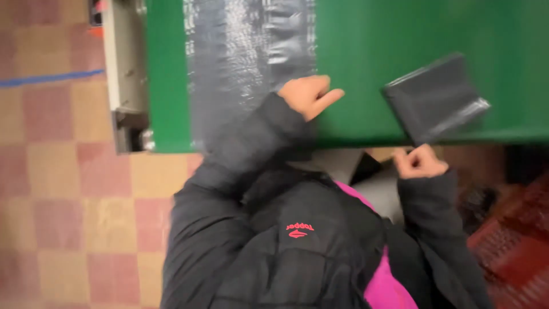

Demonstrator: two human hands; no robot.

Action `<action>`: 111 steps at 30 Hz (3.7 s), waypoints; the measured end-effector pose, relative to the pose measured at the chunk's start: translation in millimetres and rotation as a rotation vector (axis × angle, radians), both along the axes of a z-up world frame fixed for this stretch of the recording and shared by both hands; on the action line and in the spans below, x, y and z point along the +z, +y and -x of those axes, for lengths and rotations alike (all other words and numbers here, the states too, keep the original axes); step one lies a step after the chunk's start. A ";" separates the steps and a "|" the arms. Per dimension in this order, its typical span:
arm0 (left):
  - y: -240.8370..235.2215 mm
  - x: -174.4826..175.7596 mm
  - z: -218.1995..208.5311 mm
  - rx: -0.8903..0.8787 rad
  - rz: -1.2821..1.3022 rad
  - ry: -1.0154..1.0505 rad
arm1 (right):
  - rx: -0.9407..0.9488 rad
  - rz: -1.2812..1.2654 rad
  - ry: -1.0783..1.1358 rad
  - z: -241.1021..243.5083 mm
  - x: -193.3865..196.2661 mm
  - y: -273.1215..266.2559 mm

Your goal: Folding plastic bags and placing them in a storage basket.

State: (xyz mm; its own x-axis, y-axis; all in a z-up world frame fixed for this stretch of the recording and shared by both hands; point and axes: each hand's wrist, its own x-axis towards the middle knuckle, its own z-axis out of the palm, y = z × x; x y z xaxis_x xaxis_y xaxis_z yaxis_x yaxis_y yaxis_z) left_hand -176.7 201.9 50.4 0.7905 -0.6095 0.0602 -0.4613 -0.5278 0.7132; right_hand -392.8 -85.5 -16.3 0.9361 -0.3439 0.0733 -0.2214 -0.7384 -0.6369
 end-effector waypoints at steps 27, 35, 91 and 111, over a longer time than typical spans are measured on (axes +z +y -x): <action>195.6 56.1 138.4 0.246 0.440 -0.239 | 0.702 -0.533 -0.237 -66.2 102.0 51.9; 182.6 -59.9 -109.3 0.547 0.620 -0.141 | 0.524 -0.624 -0.013 -359.1 3.8 57.2; 123.3 -3.9 -17.0 -0.370 -0.421 -0.020 | 1.031 0.074 -0.505 -159.3 -82.8 188.4; 34.2 -49.2 -43.5 0.306 -0.164 -0.462 | 0.005 -1.002 -0.120 -168.6 -79.2 143.3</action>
State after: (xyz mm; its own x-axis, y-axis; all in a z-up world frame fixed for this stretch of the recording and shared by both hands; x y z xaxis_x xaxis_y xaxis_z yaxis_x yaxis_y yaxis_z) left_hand -133.2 236.1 1.2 0.8464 -0.3875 0.3653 -0.5142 -0.7731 0.3715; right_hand -224.2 57.8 -95.4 0.9431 -0.2948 -0.1537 -0.1135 0.1490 -0.9823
